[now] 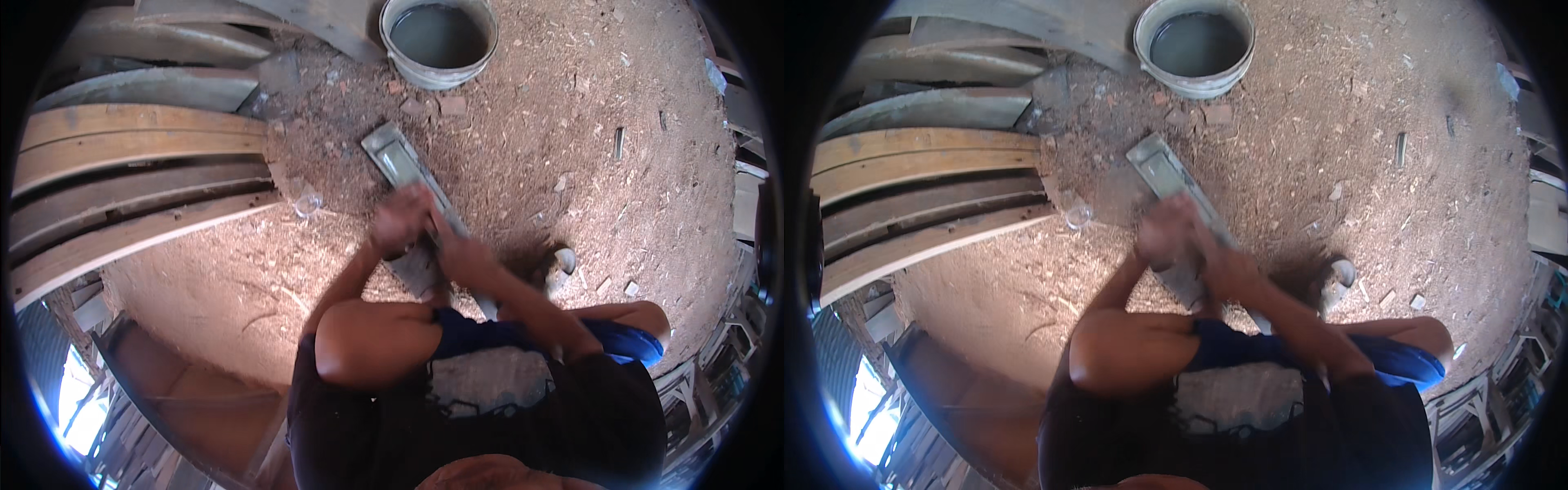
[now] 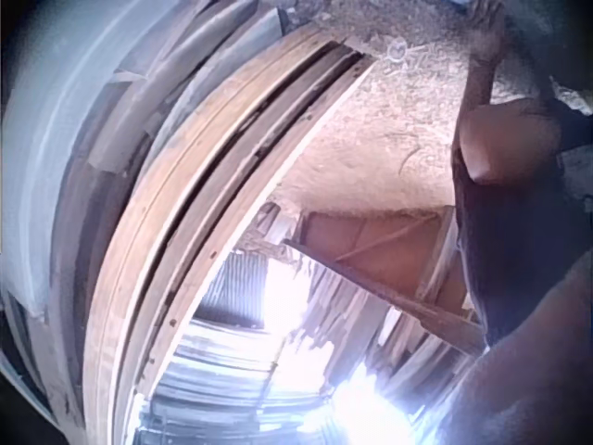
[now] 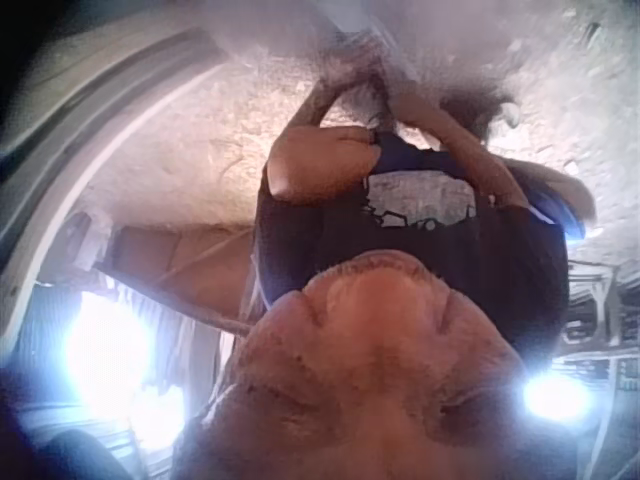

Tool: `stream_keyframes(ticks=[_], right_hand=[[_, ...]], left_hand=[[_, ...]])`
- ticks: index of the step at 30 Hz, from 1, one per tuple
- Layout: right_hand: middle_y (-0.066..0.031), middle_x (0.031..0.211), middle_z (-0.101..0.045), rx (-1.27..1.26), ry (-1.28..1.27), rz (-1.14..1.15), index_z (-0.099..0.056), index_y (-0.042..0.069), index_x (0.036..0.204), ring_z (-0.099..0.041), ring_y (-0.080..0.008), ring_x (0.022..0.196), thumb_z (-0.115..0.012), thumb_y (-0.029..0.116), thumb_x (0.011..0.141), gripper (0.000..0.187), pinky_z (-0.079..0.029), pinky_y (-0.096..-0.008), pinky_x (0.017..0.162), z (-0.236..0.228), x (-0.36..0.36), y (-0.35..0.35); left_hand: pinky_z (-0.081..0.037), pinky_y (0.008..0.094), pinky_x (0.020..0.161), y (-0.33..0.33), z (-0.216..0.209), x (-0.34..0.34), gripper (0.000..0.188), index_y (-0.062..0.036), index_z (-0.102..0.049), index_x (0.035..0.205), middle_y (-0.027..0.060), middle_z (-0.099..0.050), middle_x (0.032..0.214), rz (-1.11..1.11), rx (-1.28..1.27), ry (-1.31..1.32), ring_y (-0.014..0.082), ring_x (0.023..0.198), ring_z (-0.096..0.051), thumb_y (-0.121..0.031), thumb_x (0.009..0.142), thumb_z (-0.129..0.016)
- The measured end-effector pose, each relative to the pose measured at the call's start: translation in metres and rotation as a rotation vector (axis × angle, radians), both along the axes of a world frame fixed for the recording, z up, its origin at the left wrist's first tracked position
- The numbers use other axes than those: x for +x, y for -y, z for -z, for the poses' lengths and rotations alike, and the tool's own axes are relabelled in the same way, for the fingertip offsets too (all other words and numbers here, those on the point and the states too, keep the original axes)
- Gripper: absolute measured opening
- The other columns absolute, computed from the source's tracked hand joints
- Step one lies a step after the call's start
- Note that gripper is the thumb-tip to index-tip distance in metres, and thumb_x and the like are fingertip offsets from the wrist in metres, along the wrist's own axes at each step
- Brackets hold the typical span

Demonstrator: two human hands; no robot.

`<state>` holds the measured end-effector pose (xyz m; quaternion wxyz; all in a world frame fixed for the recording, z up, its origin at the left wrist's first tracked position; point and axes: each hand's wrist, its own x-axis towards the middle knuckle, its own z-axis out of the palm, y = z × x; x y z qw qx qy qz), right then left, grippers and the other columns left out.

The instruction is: The person sits on the floor and sharpens a metal blade using a sharpening stone. They repeatedly rub the blade against the stone, occasionally dipping it into a bucket of water and inspecting the edge.

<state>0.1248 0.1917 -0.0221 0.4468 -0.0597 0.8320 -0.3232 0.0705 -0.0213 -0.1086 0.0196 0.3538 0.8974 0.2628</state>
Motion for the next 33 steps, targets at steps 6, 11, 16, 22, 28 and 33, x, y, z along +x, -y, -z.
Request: stream_keyframes(ticks=[6, 11, 16, 22, 28, 33], right_hand=[[-0.0314, 0.108, -0.070, 0.013, -0.034, -0.109, -0.006, 0.012, 0.165, -0.071, -0.0475, 0.092, -0.056, 0.015, 0.092, 0.088, -0.056, -0.0545, 0.084, -0.013, -0.135, 0.009], [-0.0323, 0.110, -0.069, -0.058, 0.042, 0.013, -0.009, 0.025, 0.165, -0.071, -0.0489, 0.092, -0.057, 0.017, 0.092, 0.088, -0.057, -0.0559, 0.085, 0.006, 0.013, -0.010], [-0.0327, 0.110, -0.069, 0.009, -0.124, -0.001, -0.005, 0.018, 0.166, -0.072, -0.0478, 0.080, -0.059, 0.019, 0.092, 0.091, -0.058, -0.0551, 0.081, 0.001, -0.060, 0.015], [-0.0327, 0.116, -0.068, -0.135, -0.192, -0.100, -0.013, 0.018, 0.165, -0.072, -0.0464, 0.087, -0.057, 0.019, 0.092, 0.085, -0.057, -0.0571, 0.085, 0.004, -0.095, -0.015], [-0.0295, 0.104, -0.071, 0.000, -0.110, 0.004, -0.020, 0.025, 0.164, -0.071, -0.0482, 0.087, -0.055, 0.018, 0.092, 0.080, -0.056, -0.0582, 0.085, 0.011, 0.013, -0.009], [-0.0318, 0.112, -0.069, -0.092, -0.070, -0.008, -0.018, 0.012, 0.164, -0.071, -0.0468, 0.089, -0.056, 0.018, 0.092, 0.081, -0.056, -0.0565, 0.087, -0.021, -0.129, 0.019]], left_hand=[[-0.052, 0.0462, 0.107, 0.013, -0.029, -0.110, 0.056, -0.0055, -0.070, 0.119, 0.0128, -0.071, 0.123, -0.073, 0.055, 0.092, 0.0350, 0.120, -0.067, -0.053, 0.088, -0.071], [-0.051, 0.0472, 0.108, -0.005, 0.019, 0.040, 0.049, -0.0079, -0.069, 0.121, 0.0161, -0.070, 0.125, -0.050, 0.069, 0.011, 0.0362, 0.122, -0.066, -0.048, 0.092, -0.069], [-0.053, 0.0463, 0.105, 0.010, -0.013, -0.058, 0.046, -0.0088, -0.067, 0.126, 0.0133, -0.067, 0.131, -0.050, 0.026, -0.018, 0.0353, 0.126, -0.063, -0.041, 0.093, -0.067], [-0.054, 0.0462, 0.105, 0.007, -0.023, -0.086, 0.049, -0.0058, -0.067, 0.125, 0.0149, -0.070, 0.121, -0.063, 0.009, 0.013, 0.0352, 0.122, -0.066, -0.043, 0.093, -0.070], [-0.049, 0.0430, 0.110, -0.002, 0.048, 0.046, 0.042, -0.0089, -0.069, 0.120, 0.0087, -0.069, 0.123, 0.042, -0.015, -0.070, 0.0274, 0.125, -0.064, -0.043, 0.094, -0.068], [-0.057, 0.0447, 0.098, 0.026, -0.035, -0.109, 0.042, -0.0075, -0.071, 0.117, 0.0134, -0.070, 0.126, -0.084, 0.059, 0.050, 0.0336, 0.117, -0.068, -0.037, 0.087, -0.077]])
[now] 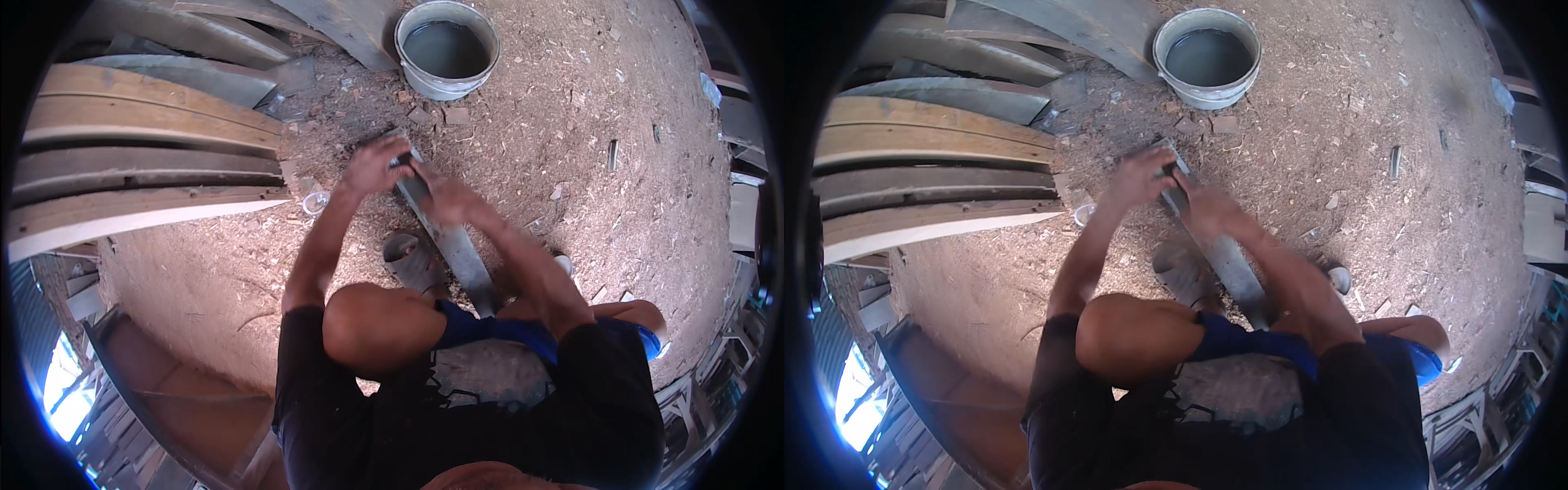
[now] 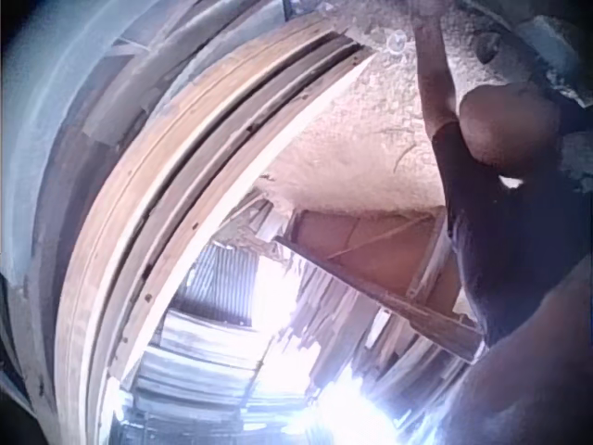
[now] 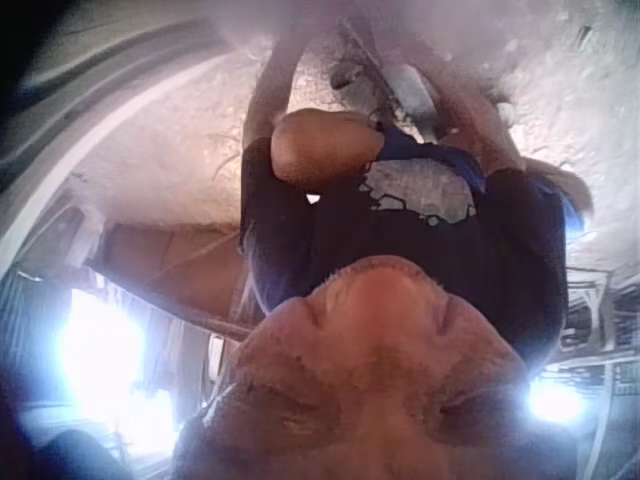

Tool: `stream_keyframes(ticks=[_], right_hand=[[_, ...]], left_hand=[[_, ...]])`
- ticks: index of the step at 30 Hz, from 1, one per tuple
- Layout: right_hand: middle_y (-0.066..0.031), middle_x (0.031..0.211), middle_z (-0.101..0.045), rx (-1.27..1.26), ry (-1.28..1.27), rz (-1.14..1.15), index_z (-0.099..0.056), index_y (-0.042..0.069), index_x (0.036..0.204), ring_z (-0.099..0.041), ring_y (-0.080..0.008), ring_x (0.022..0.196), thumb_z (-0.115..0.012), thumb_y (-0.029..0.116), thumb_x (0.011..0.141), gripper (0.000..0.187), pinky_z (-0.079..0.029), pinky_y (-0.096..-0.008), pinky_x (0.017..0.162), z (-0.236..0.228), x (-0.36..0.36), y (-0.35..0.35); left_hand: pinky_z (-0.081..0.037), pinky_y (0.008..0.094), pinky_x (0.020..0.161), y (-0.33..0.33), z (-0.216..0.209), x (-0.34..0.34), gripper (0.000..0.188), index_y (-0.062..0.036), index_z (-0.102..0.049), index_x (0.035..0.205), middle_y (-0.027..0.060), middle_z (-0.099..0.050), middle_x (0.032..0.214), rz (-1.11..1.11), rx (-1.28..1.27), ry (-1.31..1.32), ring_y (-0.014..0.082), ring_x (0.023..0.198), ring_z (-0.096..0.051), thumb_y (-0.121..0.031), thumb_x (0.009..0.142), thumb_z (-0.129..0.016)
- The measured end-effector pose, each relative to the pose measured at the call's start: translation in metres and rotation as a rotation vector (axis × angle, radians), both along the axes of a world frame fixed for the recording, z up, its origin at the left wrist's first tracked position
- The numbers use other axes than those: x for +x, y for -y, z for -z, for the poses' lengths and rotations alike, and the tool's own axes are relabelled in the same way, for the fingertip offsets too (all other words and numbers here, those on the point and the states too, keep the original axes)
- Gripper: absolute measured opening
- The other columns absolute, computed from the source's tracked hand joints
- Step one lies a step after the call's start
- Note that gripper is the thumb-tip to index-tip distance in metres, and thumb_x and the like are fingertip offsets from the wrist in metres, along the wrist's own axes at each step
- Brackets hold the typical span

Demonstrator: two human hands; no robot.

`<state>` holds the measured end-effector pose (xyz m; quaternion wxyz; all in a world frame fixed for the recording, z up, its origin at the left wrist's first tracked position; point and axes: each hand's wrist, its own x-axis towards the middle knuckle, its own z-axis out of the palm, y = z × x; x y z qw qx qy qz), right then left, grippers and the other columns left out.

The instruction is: The person sits on the floor and sharpens a metal blade using a sharpening stone. They repeatedly rub the blade against the stone, occasionally dipping it into a bucket of water and inspecting the edge.

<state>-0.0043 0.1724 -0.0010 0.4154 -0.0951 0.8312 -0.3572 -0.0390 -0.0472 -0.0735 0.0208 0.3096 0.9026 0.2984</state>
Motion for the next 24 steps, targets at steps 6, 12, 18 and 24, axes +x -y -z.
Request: stream_keyframes(ticks=[6, 12, 18, 24], right_hand=[[-0.0324, 0.110, -0.069, 0.111, 0.062, -0.138, -0.010, 0.013, 0.165, -0.069, -0.0495, 0.100, -0.058, 0.021, 0.091, 0.089, -0.052, -0.0585, 0.094, -0.009, 0.090, -0.025], [-0.0305, 0.129, -0.063, 0.029, 0.035, 0.049, -0.015, 0.017, 0.165, -0.067, -0.0504, 0.105, -0.058, 0.023, 0.093, 0.084, -0.053, -0.0571, 0.092, 0.006, 0.071, -0.008], [-0.0337, 0.108, -0.069, 0.034, 0.032, -0.044, -0.007, 0.016, 0.165, -0.070, -0.0485, 0.097, -0.056, 0.018, 0.091, 0.090, -0.054, -0.0565, 0.091, 0.004, 0.026, -0.014], [-0.0345, 0.126, -0.064, 0.124, 0.107, -0.015, -0.006, 0.019, 0.166, -0.067, -0.0488, 0.109, -0.059, 0.019, 0.089, 0.093, -0.052, -0.0577, 0.096, 0.026, 0.150, -0.024]], left_hand=[[-0.055, 0.0467, 0.102, -0.030, 0.012, 0.109, 0.048, -0.0054, -0.070, 0.115, 0.0169, -0.069, 0.122, -0.042, 0.123, 0.039, 0.0375, 0.119, -0.066, -0.039, 0.083, -0.081], [-0.050, 0.0448, 0.107, -0.017, 0.022, 0.068, 0.039, -0.0107, -0.075, 0.118, 0.0106, -0.070, 0.130, -0.058, 0.047, -0.064, 0.0333, 0.128, -0.062, -0.035, 0.088, -0.076], [-0.053, 0.0456, 0.105, -0.013, 0.009, 0.032, 0.040, -0.0057, -0.073, 0.121, 0.0156, -0.067, 0.136, -0.003, 0.024, 0.023, 0.0347, 0.127, -0.063, -0.032, 0.090, -0.075], [-0.039, 0.0460, 0.119, -0.028, 0.067, 0.148, 0.054, -0.0070, -0.065, 0.132, 0.0177, -0.061, 0.140, 0.043, 0.193, -0.032, 0.0336, 0.139, -0.052, -0.026, 0.083, -0.076]])
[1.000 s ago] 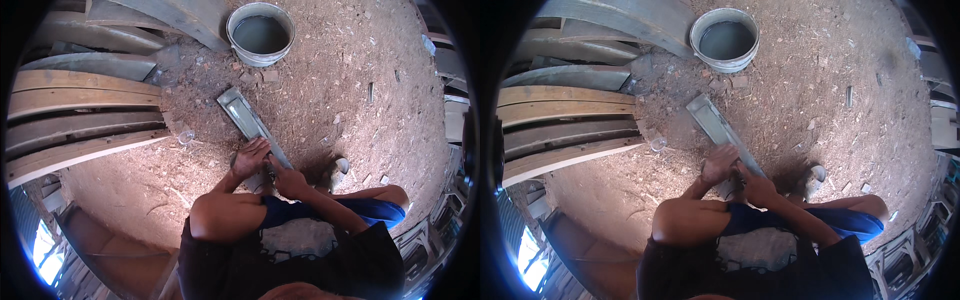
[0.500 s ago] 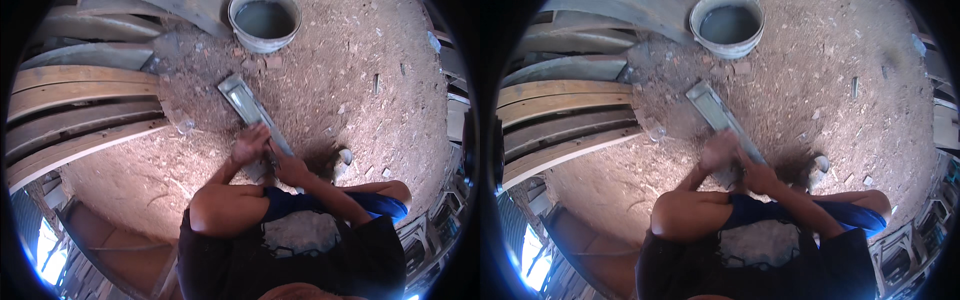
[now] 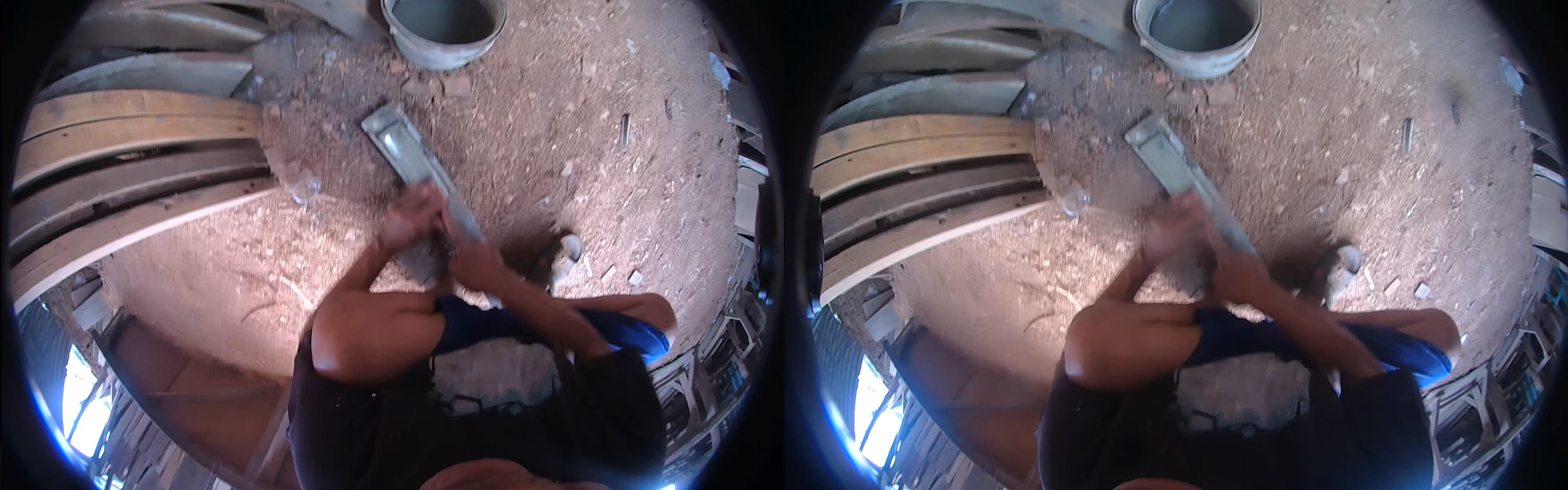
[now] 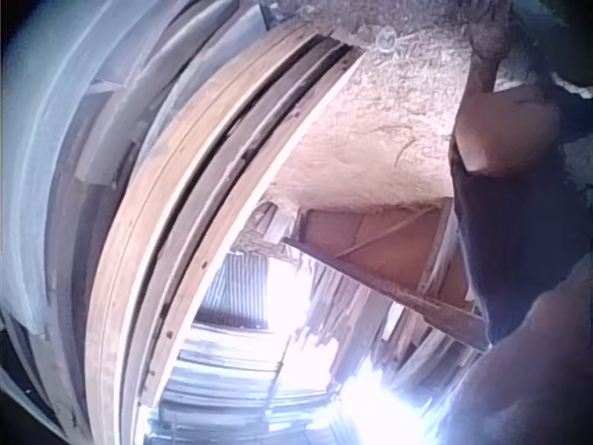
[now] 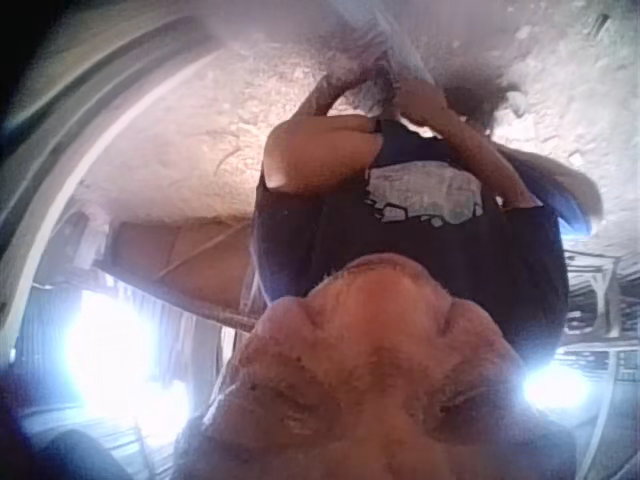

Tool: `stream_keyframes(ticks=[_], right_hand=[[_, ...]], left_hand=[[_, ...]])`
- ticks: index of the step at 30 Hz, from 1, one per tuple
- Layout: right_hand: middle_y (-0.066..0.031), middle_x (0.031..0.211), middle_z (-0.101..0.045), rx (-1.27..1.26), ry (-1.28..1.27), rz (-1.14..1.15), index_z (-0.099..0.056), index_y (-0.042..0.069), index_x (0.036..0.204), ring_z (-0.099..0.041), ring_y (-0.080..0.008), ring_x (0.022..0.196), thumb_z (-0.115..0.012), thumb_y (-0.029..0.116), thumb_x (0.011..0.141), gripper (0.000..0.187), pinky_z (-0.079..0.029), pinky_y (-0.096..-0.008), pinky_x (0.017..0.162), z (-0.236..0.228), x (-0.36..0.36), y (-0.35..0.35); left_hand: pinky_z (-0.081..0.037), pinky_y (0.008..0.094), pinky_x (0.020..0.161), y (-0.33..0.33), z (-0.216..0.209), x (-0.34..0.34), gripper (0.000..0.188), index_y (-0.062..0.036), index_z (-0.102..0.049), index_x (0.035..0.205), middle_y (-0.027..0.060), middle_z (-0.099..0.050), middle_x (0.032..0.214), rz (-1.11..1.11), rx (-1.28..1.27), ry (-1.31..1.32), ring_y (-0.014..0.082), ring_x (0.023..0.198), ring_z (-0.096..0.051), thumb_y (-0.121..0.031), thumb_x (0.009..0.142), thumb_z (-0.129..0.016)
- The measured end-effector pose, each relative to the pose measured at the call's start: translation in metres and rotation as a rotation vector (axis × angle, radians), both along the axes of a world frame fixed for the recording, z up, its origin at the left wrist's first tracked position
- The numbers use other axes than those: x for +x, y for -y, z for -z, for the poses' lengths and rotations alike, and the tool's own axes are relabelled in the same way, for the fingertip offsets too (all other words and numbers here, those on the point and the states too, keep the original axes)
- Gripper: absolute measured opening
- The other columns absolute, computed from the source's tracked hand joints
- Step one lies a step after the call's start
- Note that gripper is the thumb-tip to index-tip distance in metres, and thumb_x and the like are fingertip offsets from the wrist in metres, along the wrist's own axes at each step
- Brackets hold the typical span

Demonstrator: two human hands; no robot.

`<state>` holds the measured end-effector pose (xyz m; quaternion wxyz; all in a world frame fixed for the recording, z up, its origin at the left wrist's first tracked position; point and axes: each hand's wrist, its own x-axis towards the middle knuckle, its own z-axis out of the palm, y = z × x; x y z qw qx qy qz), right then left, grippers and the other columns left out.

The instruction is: The person sits on the floor and sharpens a metal blade using a sharpening stone. They repeatedly rub the blade against the stone, occasionally dipping it into a bucket of water and inspecting the edge.

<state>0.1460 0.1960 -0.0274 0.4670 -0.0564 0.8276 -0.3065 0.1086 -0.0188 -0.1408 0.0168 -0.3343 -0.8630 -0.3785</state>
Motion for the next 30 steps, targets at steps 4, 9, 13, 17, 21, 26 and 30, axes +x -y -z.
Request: stream_keyframes(ticks=[4, 9, 13, 17, 21, 26, 30], right_hand=[[-0.0344, 0.126, -0.064, -0.033, -0.030, -0.026, -0.006, 0.017, 0.166, -0.067, -0.0490, 0.109, -0.058, 0.020, 0.091, 0.092, -0.052, -0.0566, 0.096, -0.024, -0.121, 0.031], [-0.0342, 0.117, -0.067, -0.057, 0.003, -0.069, -0.004, 0.016, 0.166, -0.067, -0.0489, 0.108, -0.058, 0.021, 0.092, 0.092, -0.052, -0.0560, 0.096, -0.030, -0.127, 0.009], [-0.0340, 0.118, -0.067, 0.039, 0.054, -0.058, -0.004, 0.018, 0.166, -0.070, -0.0479, 0.103, -0.058, 0.022, 0.092, 0.091, -0.054, -0.0557, 0.092, -0.026, -0.009, -0.006], [-0.0324, 0.116, -0.069, -0.053, -0.103, -0.022, -0.006, 0.016, 0.165, -0.072, -0.0464, 0.096, -0.059, 0.022, 0.091, 0.092, -0.056, -0.0546, 0.088, -0.018, -0.069, 0.011], [-0.0317, 0.113, -0.069, -0.188, -0.145, -0.038, -0.010, 0.011, 0.165, -0.072, -0.0460, 0.091, -0.061, 0.022, 0.090, 0.091, -0.057, -0.0525, 0.086, -0.016, -0.145, 0.005], [-0.0285, 0.103, -0.071, 0.020, -0.230, -0.141, -0.015, 0.012, 0.164, -0.073, -0.0434, 0.084, -0.060, 0.019, 0.090, 0.087, -0.059, -0.0545, 0.076, -0.038, -0.024, -0.016], [-0.0291, 0.098, -0.071, -0.096, -0.190, 0.010, -0.022, 0.014, 0.163, -0.072, -0.0452, 0.082, -0.060, 0.018, 0.088, 0.084, -0.058, -0.0562, 0.075, -0.017, -0.008, -0.014]], left_hand=[[-0.056, 0.0460, 0.102, 0.029, -0.060, -0.125, 0.045, -0.0065, -0.071, 0.115, 0.0142, -0.071, 0.123, -0.045, -0.134, 0.016, 0.0346, 0.117, -0.068, -0.041, 0.087, -0.077], [-0.055, 0.0458, 0.103, 0.018, -0.049, -0.113, 0.060, -0.0045, -0.070, 0.119, 0.0172, -0.070, 0.123, -0.084, -0.113, 0.069, 0.0378, 0.117, -0.067, -0.049, 0.081, -0.082], [-0.051, 0.0447, 0.107, -0.005, -0.026, -0.017, 0.061, -0.0042, -0.067, 0.122, 0.0178, -0.063, 0.131, 0.049, -0.219, 0.077, 0.0392, 0.131, -0.057, -0.054, 0.086, -0.074], [-0.053, 0.0442, 0.104, 0.014, -0.041, -0.071, 0.059, -0.0044, -0.068, 0.121, 0.0173, -0.066, 0.127, -0.027, -0.123, -0.059, 0.0376, 0.126, -0.061, -0.053, 0.088, -0.073], [-0.055, 0.0451, 0.100, 0.030, -0.053, -0.153, 0.053, -0.0060, -0.069, 0.120, 0.0178, -0.069, 0.120, -0.068, -0.176, 0.211, 0.0384, 0.118, -0.065, -0.043, 0.084, -0.080], [-0.055, 0.0466, 0.101, -0.004, -0.041, -0.033, 0.049, -0.0062, -0.070, 0.122, 0.0166, -0.069, 0.121, -0.044, -0.126, 0.073, 0.0384, 0.121, -0.065, -0.032, 0.083, -0.082], [-0.055, 0.0475, 0.101, -0.004, -0.035, -0.025, 0.041, -0.0047, -0.071, 0.120, 0.0144, -0.070, 0.121, -0.028, -0.125, 0.002, 0.0371, 0.123, -0.064, -0.030, 0.088, -0.077]])
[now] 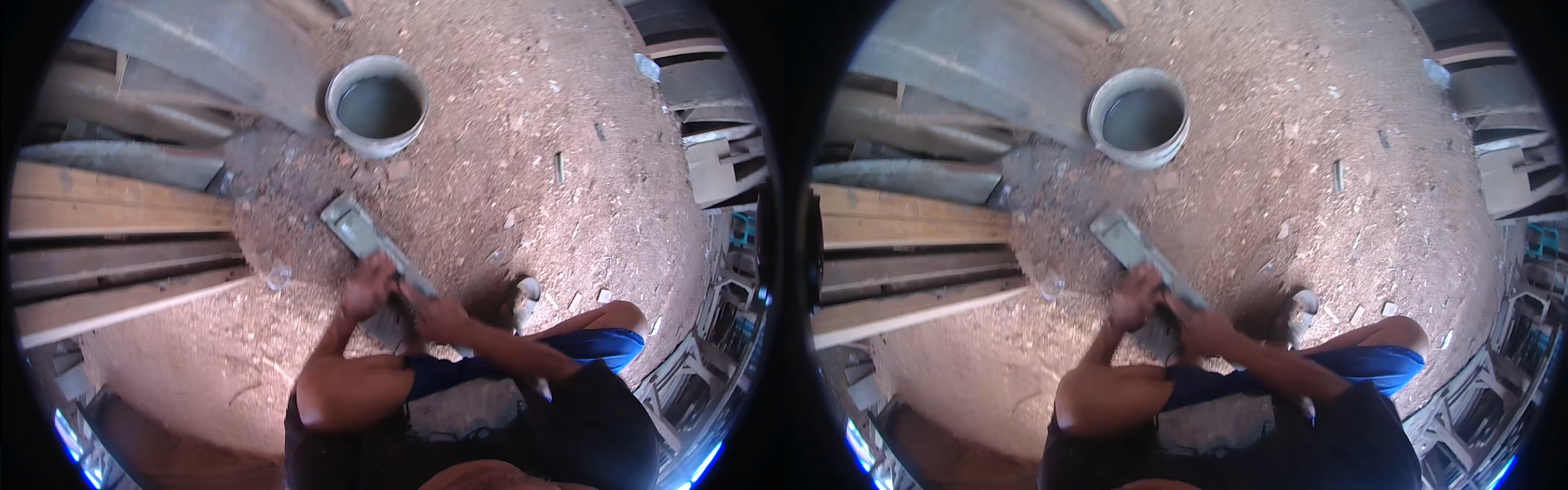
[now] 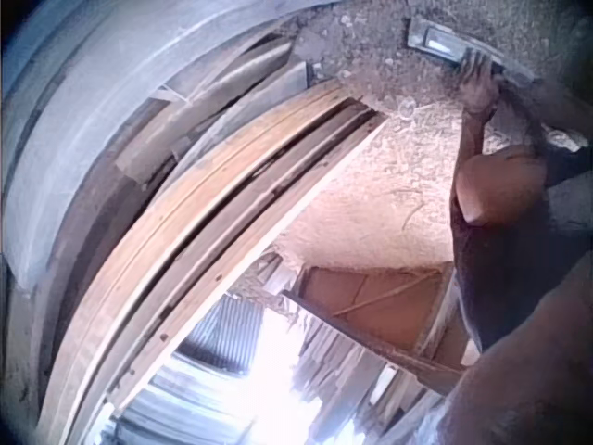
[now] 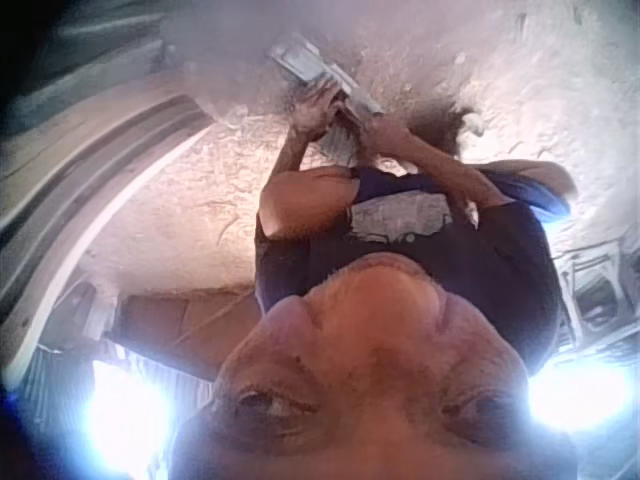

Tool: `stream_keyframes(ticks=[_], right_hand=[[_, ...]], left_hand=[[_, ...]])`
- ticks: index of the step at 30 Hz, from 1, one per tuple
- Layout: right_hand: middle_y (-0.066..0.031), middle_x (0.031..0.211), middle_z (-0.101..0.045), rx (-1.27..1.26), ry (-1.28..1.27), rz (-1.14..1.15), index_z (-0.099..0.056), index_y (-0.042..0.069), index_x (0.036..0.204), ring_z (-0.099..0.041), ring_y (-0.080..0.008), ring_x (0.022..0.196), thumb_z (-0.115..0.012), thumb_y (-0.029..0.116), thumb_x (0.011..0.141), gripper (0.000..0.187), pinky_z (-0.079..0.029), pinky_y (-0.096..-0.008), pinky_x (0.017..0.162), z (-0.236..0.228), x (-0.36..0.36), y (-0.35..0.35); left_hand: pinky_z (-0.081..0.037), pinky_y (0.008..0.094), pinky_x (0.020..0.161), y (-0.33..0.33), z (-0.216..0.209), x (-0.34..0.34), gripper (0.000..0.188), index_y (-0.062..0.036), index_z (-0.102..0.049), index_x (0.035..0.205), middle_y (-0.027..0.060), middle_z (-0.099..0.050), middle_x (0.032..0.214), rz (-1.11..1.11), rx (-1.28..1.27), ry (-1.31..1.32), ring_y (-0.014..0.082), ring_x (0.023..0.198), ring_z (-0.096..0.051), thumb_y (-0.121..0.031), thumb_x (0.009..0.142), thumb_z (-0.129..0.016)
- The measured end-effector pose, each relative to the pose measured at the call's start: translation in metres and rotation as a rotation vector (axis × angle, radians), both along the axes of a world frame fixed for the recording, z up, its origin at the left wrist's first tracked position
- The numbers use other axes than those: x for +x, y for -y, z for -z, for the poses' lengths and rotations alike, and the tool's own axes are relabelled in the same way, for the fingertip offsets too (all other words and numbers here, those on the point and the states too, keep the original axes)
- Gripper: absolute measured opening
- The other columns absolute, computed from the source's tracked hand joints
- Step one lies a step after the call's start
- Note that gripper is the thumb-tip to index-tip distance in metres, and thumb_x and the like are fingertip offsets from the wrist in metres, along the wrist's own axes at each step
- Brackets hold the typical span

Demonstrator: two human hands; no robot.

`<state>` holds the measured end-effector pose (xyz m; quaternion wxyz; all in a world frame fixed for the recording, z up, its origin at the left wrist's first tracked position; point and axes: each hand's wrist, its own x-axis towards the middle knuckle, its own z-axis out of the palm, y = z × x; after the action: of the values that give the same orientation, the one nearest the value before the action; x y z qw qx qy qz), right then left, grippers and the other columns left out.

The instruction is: The person sits on the floor and sharpens a metal blade using a sharpening stone. They repeatedly rub the blade against the stone, occasionally dipping it into a bucket of water and inspecting the edge.

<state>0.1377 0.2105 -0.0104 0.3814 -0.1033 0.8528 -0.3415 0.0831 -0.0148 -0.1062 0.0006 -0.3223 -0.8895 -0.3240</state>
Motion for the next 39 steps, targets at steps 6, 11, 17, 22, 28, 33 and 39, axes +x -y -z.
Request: stream_keyframes(ticks=[6, 11, 17, 22, 28, 33, 39], right_hand=[[-0.0310, 0.100, -0.070, -0.088, -0.179, 0.007, -0.027, 0.012, 0.161, -0.069, -0.0506, 0.086, -0.060, 0.017, 0.087, 0.081, -0.056, -0.0578, 0.085, 0.010, -0.106, 0.029], [-0.0340, 0.094, -0.069, 0.053, 0.061, 0.013, -0.025, 0.013, 0.162, -0.070, -0.0495, 0.086, -0.060, 0.016, 0.086, 0.084, -0.055, -0.0602, 0.081, -0.009, 0.013, -0.003], [-0.0330, 0.093, -0.069, -0.021, -0.150, 0.046, -0.026, 0.013, 0.161, -0.070, -0.0480, 0.082, -0.059, 0.016, 0.088, 0.081, -0.056, -0.0593, 0.076, 0.015, -0.072, 0.035], [-0.0318, 0.097, -0.070, -0.107, -0.157, 0.038, -0.025, 0.012, 0.161, -0.070, -0.0489, 0.085, -0.058, 0.019, 0.091, 0.078, -0.056, -0.0597, 0.078, 0.008, -0.091, 0.021], [-0.0287, 0.104, -0.071, 0.138, 0.150, 0.016, -0.020, 0.023, 0.163, -0.070, -0.0497, 0.092, -0.061, 0.020, 0.092, 0.083, -0.056, -0.0576, 0.084, 0.003, 0.014, 0.013], [-0.0313, 0.098, -0.071, 0.092, 0.000, 0.031, -0.018, 0.022, 0.164, -0.070, -0.0512, 0.091, -0.058, 0.019, 0.091, 0.084, -0.055, -0.0605, 0.086, -0.006, -0.108, 0.043], [-0.0303, 0.106, -0.071, 0.088, 0.084, 0.000, -0.019, 0.021, 0.164, -0.070, -0.0516, 0.092, -0.061, 0.020, 0.090, 0.085, -0.056, -0.0604, 0.086, -0.003, -0.027, 0.002]], left_hand=[[-0.050, 0.0452, 0.110, 0.032, -0.040, -0.108, 0.046, -0.0034, -0.070, 0.121, 0.0143, -0.069, 0.126, -0.007, -0.097, 0.045, 0.0348, 0.127, -0.062, -0.036, 0.089, -0.077], [-0.045, 0.0456, 0.115, -0.007, 0.019, 0.019, 0.047, -0.0067, -0.069, 0.123, 0.0139, -0.066, 0.136, 0.054, -0.060, 0.009, 0.0312, 0.135, -0.057, -0.030, 0.083, -0.079], [-0.054, 0.0450, 0.105, 0.034, -0.008, -0.086, 0.052, -0.0070, -0.071, 0.117, 0.0137, -0.069, 0.129, -0.065, -0.002, -0.051, 0.0324, 0.124, -0.065, -0.045, 0.082, -0.081], [-0.055, 0.0429, 0.104, 0.023, -0.035, -0.107, 0.053, -0.0063, -0.071, 0.114, 0.0162, -0.070, 0.125, -0.064, 0.014, 0.154, 0.0347, 0.121, -0.067, -0.043, 0.078, -0.085], [-0.049, 0.0448, 0.111, 0.005, 0.026, 0.029, 0.047, -0.0080, -0.072, 0.115, 0.0112, -0.070, 0.125, 0.029, -0.137, -0.039, 0.0298, 0.125, -0.065, -0.039, 0.081, -0.080], [-0.056, 0.0421, 0.102, 0.036, -0.026, -0.108, 0.048, -0.0074, -0.073, 0.114, 0.0124, -0.073, 0.123, -0.070, -0.041, 0.023, 0.0322, 0.119, -0.068, -0.041, 0.080, -0.084], [-0.053, 0.0444, 0.107, -0.002, -0.009, -0.007, 0.056, -0.0080, -0.071, 0.117, 0.0131, -0.070, 0.125, -0.069, 0.004, 0.061, 0.0348, 0.125, -0.064, -0.039, 0.074, -0.089]])
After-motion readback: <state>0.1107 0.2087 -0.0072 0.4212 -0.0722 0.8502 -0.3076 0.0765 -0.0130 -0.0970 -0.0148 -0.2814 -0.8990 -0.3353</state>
